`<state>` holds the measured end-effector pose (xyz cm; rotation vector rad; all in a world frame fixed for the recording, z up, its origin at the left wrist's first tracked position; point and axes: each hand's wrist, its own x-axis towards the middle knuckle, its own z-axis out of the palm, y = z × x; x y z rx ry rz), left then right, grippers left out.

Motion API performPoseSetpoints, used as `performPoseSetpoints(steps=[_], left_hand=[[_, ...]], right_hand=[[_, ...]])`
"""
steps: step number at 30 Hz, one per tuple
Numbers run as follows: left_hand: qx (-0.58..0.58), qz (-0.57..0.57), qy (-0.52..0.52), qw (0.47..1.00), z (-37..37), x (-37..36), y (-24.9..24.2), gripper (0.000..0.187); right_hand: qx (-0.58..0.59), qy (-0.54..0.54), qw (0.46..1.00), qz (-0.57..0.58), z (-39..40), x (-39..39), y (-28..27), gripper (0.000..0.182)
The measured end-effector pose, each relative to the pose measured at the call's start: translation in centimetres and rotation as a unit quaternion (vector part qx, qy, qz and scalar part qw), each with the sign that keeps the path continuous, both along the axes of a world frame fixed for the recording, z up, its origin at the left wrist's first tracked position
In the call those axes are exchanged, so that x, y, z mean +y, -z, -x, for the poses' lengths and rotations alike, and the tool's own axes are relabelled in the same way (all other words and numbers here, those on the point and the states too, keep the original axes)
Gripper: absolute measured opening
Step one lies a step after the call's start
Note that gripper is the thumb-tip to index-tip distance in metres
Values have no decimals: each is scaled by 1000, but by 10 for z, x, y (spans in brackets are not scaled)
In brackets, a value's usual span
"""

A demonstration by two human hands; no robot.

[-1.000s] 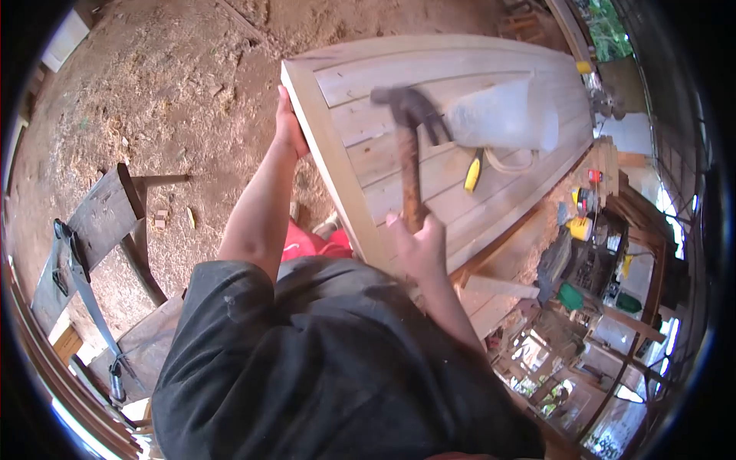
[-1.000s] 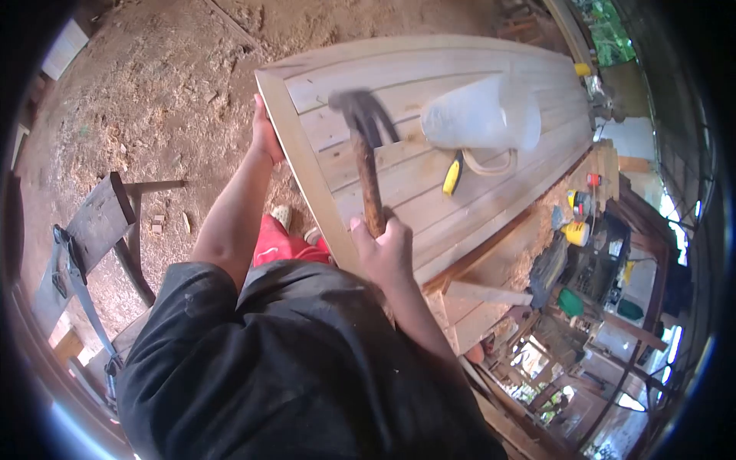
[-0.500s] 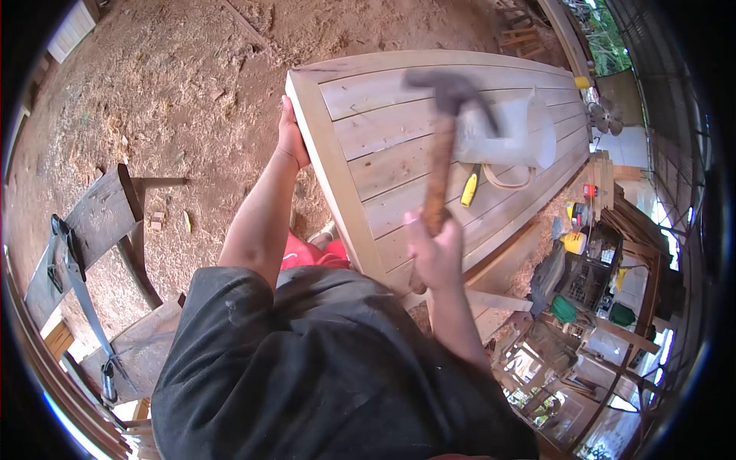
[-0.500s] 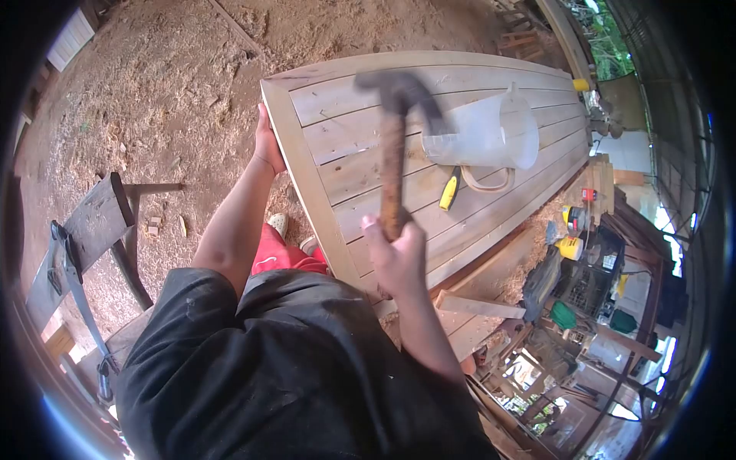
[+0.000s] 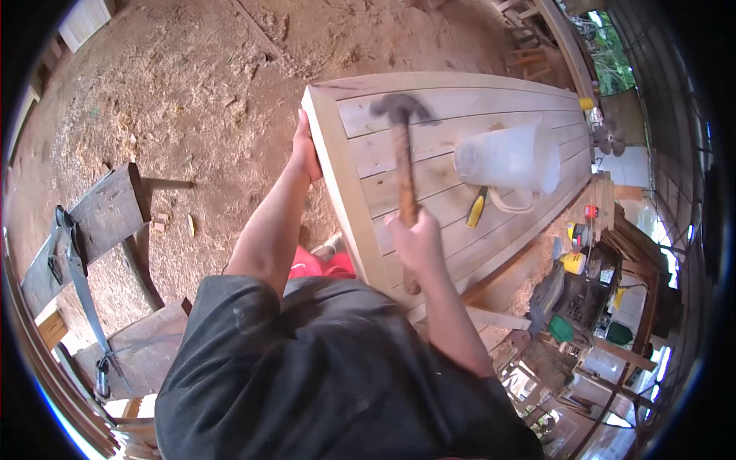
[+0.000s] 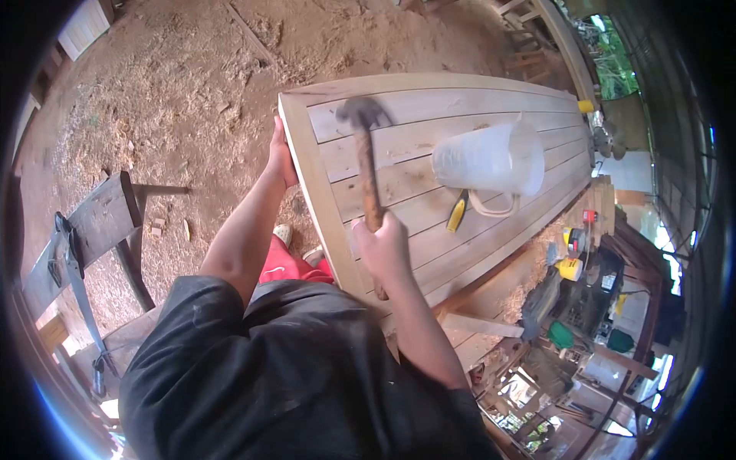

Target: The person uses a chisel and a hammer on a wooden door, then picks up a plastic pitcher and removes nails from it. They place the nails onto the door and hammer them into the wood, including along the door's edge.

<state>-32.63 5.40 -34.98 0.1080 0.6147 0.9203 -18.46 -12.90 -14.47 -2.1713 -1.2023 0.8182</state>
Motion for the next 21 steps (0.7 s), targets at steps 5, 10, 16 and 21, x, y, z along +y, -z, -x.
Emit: performPoseSetpoints(steps=[5, 10, 16, 21], left_hand=[[-71, 44, 67, 994, 5, 0, 0, 106], [-33, 43, 48, 997, 6, -1, -2, 104], [-39, 5, 14, 999, -1, 5, 20, 103], [-53, 41, 65, 996, 4, 3, 11, 106]], right_hand=[[193, -6, 938, -288, 16, 8, -124, 11], [180, 85, 898, -392, 23, -1, -72, 12], [16, 32, 999, -4, -6, -5, 32, 20], [109, 7, 977, -185, 3, 5, -42, 22]])
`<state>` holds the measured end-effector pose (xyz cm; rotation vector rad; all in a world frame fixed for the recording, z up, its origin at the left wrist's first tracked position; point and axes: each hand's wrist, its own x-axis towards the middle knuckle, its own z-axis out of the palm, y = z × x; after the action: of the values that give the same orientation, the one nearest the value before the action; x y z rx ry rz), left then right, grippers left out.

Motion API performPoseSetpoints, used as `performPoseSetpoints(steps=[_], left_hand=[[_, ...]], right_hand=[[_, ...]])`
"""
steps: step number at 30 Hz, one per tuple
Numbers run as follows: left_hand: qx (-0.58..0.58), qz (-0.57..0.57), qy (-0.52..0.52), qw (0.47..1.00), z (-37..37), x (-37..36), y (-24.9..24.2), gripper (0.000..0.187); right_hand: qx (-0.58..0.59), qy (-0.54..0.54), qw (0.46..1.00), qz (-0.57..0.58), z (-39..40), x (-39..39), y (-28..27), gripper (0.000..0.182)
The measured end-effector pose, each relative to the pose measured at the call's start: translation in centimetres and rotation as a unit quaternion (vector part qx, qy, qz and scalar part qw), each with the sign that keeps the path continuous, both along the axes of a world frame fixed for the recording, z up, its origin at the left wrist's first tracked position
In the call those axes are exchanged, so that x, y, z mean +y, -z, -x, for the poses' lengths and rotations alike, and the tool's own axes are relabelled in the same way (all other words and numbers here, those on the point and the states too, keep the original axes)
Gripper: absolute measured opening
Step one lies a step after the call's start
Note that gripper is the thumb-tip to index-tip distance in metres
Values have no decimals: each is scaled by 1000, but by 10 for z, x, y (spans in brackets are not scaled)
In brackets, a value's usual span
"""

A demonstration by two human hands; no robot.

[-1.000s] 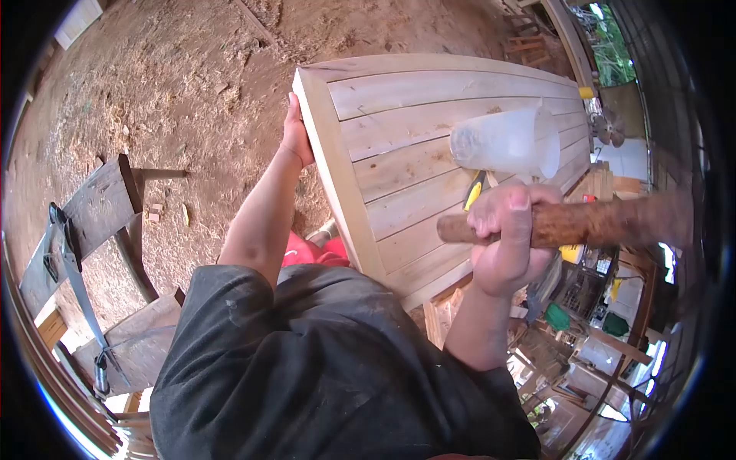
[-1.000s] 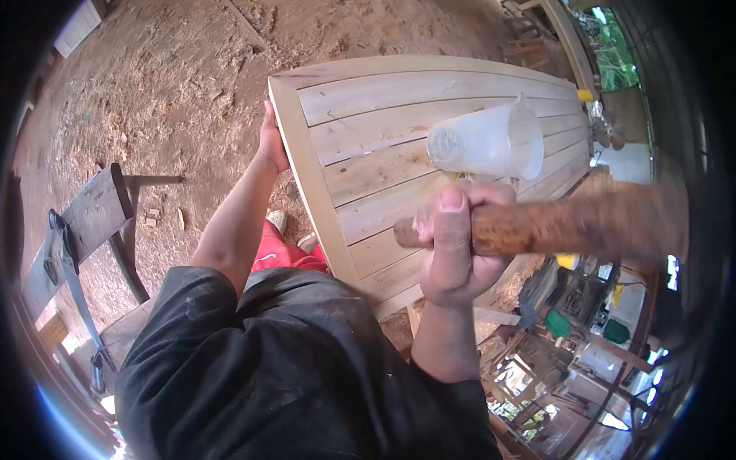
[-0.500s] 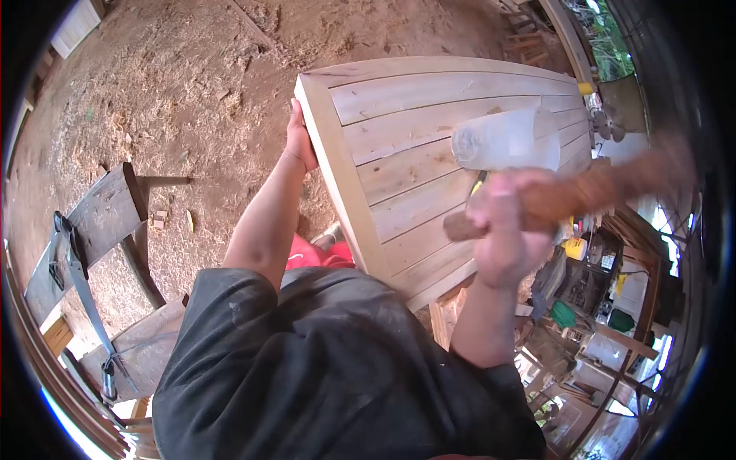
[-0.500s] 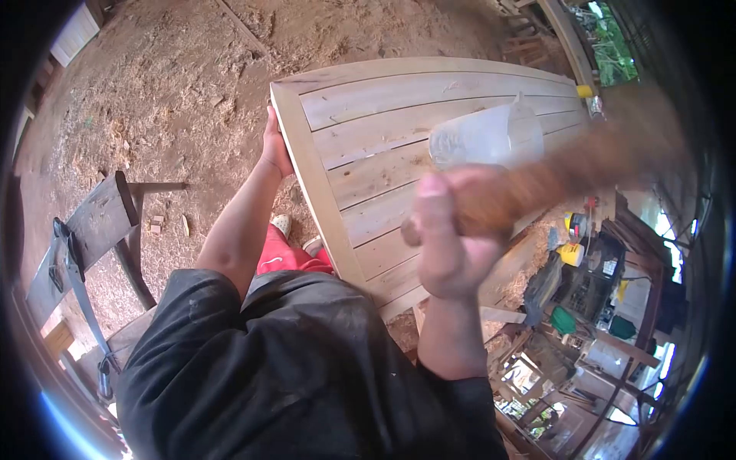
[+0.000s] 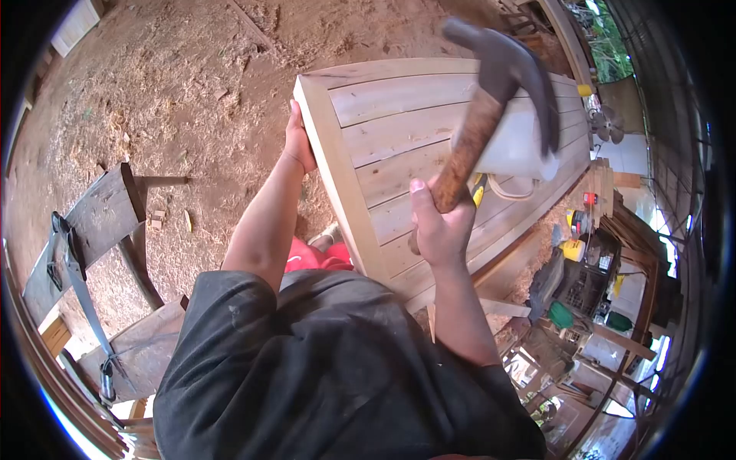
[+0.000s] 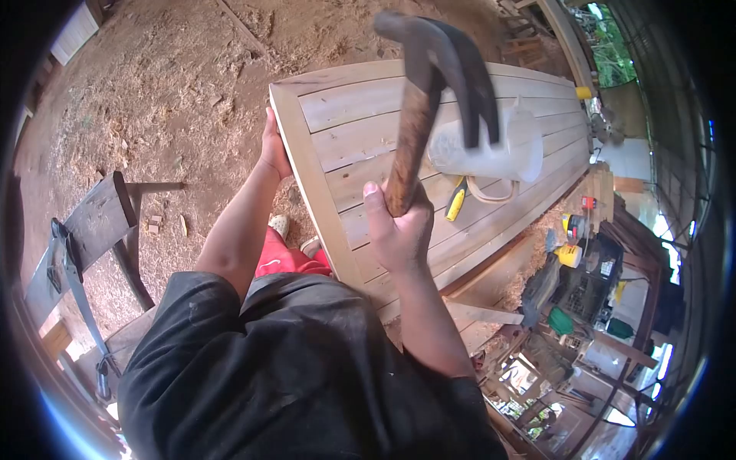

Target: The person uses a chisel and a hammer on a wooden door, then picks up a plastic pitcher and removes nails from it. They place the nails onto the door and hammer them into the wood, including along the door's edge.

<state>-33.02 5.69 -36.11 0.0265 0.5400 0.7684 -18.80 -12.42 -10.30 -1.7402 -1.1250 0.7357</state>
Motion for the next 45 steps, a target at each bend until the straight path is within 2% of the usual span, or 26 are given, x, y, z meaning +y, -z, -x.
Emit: performPoseSetpoints(steps=[3, 4, 5, 7, 10, 12, 14, 16, 18, 19, 20, 22, 25, 26, 28, 30, 33, 34, 36, 38, 39, 41, 42, 43, 44, 45], left_hand=[[-3, 13, -1, 1000, 2, 0, -2, 104], [3, 14, -7, 1000, 2, 0, -4, 101], [8, 16, -11, 1000, 2, -2, -6, 99], [24, -7, -19, 1000, -1, -6, -4, 105], [10, -8, -9, 1000, 1, -5, 1, 107], [-8, 0, 3, 1000, 1, -1, -2, 104], [-16, 16, 5, 1000, 2, -1, -7, 100], [-3, 20, 1, 1000, 3, -3, -14, 100], [8, 24, -7, 1000, 4, -2, -19, 100], [12, 27, -8, 1000, 3, -2, -19, 100], [17, 29, -7, 999, 3, -3, -20, 100], [22, 30, -12, 999, 3, -7, -12, 100], [16, 12, -15, 1000, 3, 8, -12, 101], [14, 17, -7, 1000, 3, -2, -8, 102], [-27, 15, 8, 999, 4, -3, 4, 101], [-43, 10, 7, 999, 3, -1, -1, 102], [30, 11, -16, 999, 2, -2, -13, 105], [25, 11, -18, 999, 3, -3, -9, 106], [18, 4, -11, 1000, 1, -1, -3, 108], [9, 2, 8, 1000, 4, 8, -9, 107], [9, 9, 23, 1000, 8, 0, -11, 106], [58, -27, 40, 997, 9, -3, -18, 105], [92, -52, 35, 994, 16, 0, -18, 104], [143, -140, 19, 980, 19, 4, -13, 95], [282, -114, 27, 952, 27, 5, -33, 74], [340, -199, -45, 918, 28, 5, -42, 74]], right_hand=[[-27, 45, 999, -6, 1, -10, 38, 22], [-53, 50, 993, 89, 0, -13, 49, 21], [-101, 8, 970, 219, -9, -14, 64, 26], [-191, 3, 954, 230, -13, -20, 84, 30], [-47, 52, 983, 169, -6, 1, 27, 25], [27, 44, 997, 56, -2, 13, -16, 21], [32, 7, 998, -51, 5, 25, -50, 23], [12, -8, 996, -90, 6, 30, -52, 24], [-7, 10, 994, -104, 5, 29, -18, 25], [5, 15, 998, -60, -4, 24, 19, 23], [-35, 22, 999, 23, -4, 22, 39, 20], [-202, -36, 945, 254, -11, 24, 70, 24], [-155, 2, 968, 198, 4, 31, 42, 29], [-119, -11, 984, 130, 2, 30, 35, 25], [-100, -18, 992, 77, 8, 34, 3, 21], [-83, -32, 996, 7, 9, 37, -5, 17], [-80, -12, 996, 31, 1, 30, 42, 18], [-85, -10, 988, 125, -3, 29, 54, 23], [-104, -4, 971, 215, -8, 22, 68, 28], [-83, 26, 961, 262, -21, 15, 96, 37], [-83, 25, 958, 273, -23, 2, 91, 37], [-79, 11, 960, 269, -29, -3, 81, 37], [-41, -5, 966, 256, -36, -11, 82, 34], [-1, -30, 970, 240, -41, -20, 87, 31], [90, 2, 954, 285, -35, -22, 74, 25], [103, -5, 964, 246, -39, -30, 90, 21]])
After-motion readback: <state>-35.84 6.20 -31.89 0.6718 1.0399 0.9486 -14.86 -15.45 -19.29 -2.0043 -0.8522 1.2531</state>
